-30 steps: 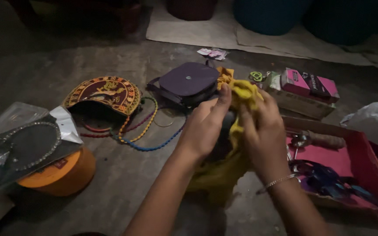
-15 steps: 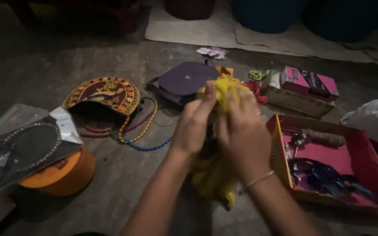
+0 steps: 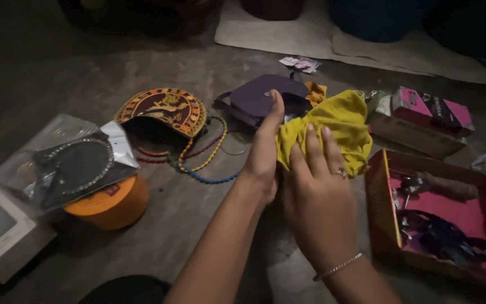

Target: The person opens a box containing sunglasses and other items, then uses a yellow cloth to wipe the lenses of multiple pairs of sunglasses. The person handles each pair individually, wipes them, and places them back in the box.

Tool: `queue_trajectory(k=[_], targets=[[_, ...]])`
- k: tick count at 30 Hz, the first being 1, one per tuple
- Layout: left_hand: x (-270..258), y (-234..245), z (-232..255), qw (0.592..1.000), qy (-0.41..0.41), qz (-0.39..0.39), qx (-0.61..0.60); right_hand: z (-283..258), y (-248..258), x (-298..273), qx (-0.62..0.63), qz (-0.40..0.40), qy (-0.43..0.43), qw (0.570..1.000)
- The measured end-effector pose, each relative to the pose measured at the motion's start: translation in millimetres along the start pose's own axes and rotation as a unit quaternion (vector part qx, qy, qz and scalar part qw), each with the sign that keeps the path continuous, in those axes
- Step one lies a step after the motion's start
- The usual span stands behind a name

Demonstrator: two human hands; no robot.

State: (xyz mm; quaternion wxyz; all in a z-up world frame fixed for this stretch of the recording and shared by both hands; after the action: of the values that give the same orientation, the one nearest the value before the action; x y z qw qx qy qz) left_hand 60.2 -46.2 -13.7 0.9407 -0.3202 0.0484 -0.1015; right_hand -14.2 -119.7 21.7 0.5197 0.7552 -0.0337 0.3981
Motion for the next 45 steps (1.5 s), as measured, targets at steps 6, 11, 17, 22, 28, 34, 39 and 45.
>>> queue_trajectory(k=[6,11,17,22,28,34,39,45], targets=[[5,9,4,1.0,-0.012,0.023,-0.016,-12,4,-16,0.009,-0.011,0.033,0.999],[9,13,-5,0.996,0.0,0.06,0.058,9,3,-20,-0.016,-0.024,0.042,0.999],[22,9,-11,0.982,-0.083,0.067,0.155,97,-10,-6,0.175,-0.011,-0.18,0.968],[24,16,-4,0.978,-0.161,0.048,0.126,168,-28,-18,0.551,0.084,-0.447,0.7],[19,-8,-8,0.959,-0.209,-0.084,0.171,145,-36,-17,0.66,0.012,-0.431,0.615],[8,-9,3,0.87,-0.259,-0.011,0.419,128,-27,-2,0.751,0.076,-0.418,0.506],[5,-11,-1,0.806,-0.298,0.063,0.508,114,-25,4,0.789,0.07,-0.412,0.451],[0,-11,0,0.703,-0.349,0.173,0.595,79,-37,5,0.749,-0.003,-0.414,0.516]])
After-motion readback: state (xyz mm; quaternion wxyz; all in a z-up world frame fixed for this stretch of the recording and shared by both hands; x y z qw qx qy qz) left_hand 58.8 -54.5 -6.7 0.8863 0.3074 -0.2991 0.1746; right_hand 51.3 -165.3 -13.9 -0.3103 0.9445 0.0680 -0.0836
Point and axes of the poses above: each hand's wrist, its own x-axis towards the middle knuckle, its own y-axis out of the back of the hand, z = x × y, the point moved 7 cm from there along x, towards the middle knuckle, and after that the axes turned 6 degrees about x, right-handed, at the moved point
